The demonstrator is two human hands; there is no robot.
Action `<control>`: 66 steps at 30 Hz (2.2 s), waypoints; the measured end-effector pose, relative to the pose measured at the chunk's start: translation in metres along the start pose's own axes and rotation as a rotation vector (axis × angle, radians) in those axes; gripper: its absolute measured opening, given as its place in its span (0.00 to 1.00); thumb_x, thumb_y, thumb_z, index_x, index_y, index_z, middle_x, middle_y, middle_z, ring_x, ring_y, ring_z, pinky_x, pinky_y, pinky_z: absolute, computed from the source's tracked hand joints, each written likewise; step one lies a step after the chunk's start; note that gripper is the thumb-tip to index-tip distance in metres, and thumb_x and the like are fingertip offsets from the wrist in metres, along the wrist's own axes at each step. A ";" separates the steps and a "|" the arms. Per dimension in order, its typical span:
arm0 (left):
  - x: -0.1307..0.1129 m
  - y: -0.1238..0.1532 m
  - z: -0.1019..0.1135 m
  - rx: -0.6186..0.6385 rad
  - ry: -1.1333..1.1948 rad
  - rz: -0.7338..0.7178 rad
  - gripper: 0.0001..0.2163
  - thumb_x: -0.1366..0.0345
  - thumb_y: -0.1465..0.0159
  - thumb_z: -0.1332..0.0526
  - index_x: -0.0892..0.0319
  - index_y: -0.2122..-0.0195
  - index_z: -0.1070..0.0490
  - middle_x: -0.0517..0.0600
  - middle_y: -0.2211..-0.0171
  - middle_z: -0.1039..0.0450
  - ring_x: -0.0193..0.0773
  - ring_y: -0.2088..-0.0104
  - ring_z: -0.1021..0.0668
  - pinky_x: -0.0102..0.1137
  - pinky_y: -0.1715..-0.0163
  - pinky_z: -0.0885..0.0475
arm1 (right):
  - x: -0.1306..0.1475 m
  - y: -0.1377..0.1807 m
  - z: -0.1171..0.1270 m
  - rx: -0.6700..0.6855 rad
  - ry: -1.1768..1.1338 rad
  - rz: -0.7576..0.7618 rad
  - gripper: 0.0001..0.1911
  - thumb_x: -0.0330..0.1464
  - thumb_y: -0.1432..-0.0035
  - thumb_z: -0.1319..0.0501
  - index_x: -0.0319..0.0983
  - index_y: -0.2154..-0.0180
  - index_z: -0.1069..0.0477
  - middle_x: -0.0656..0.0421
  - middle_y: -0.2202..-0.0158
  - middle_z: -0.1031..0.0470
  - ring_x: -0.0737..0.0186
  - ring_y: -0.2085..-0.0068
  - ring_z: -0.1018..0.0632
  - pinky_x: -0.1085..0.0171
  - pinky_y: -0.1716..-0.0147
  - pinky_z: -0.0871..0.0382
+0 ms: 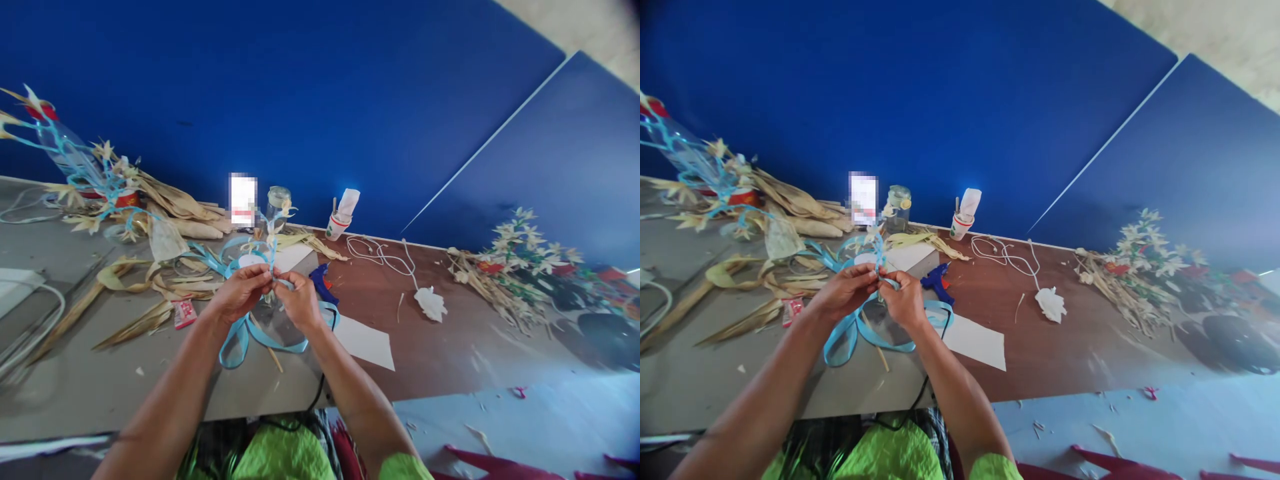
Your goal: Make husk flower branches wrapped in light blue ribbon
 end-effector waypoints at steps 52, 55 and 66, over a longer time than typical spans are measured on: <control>-0.005 -0.005 0.026 -0.286 -0.734 -0.116 0.10 0.60 0.46 0.41 0.60 0.80 0.33 0.44 0.87 0.36 0.32 0.82 0.34 0.29 0.78 0.42 | -0.004 0.003 0.001 -0.039 0.188 0.002 0.07 0.34 0.53 0.40 0.38 0.78 0.30 0.64 0.79 0.30 0.67 0.74 0.32 0.69 0.72 0.40; -0.006 -0.004 0.027 -0.335 -0.788 -0.114 0.11 0.60 0.46 0.42 0.59 0.81 0.37 0.42 0.88 0.39 0.31 0.84 0.37 0.28 0.80 0.45 | -0.001 0.004 -0.001 -0.028 0.167 0.010 0.05 0.33 0.53 0.42 0.38 0.76 0.31 0.64 0.78 0.30 0.67 0.75 0.32 0.69 0.72 0.40; -0.029 0.003 0.009 -0.320 -0.899 -0.252 0.09 0.63 0.48 0.41 0.59 0.82 0.38 0.42 0.85 0.41 0.32 0.80 0.38 0.28 0.78 0.44 | -0.010 0.003 -0.010 0.014 -0.102 -0.054 0.08 0.35 0.57 0.39 0.38 0.76 0.33 0.64 0.78 0.31 0.69 0.75 0.33 0.69 0.73 0.39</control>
Point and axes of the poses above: each hand's wrist, its own y-axis away from the middle knuckle, its own z-axis out of the back of the hand, x = y × z, the point moved 8 cm from there along -y, towards the middle knuckle
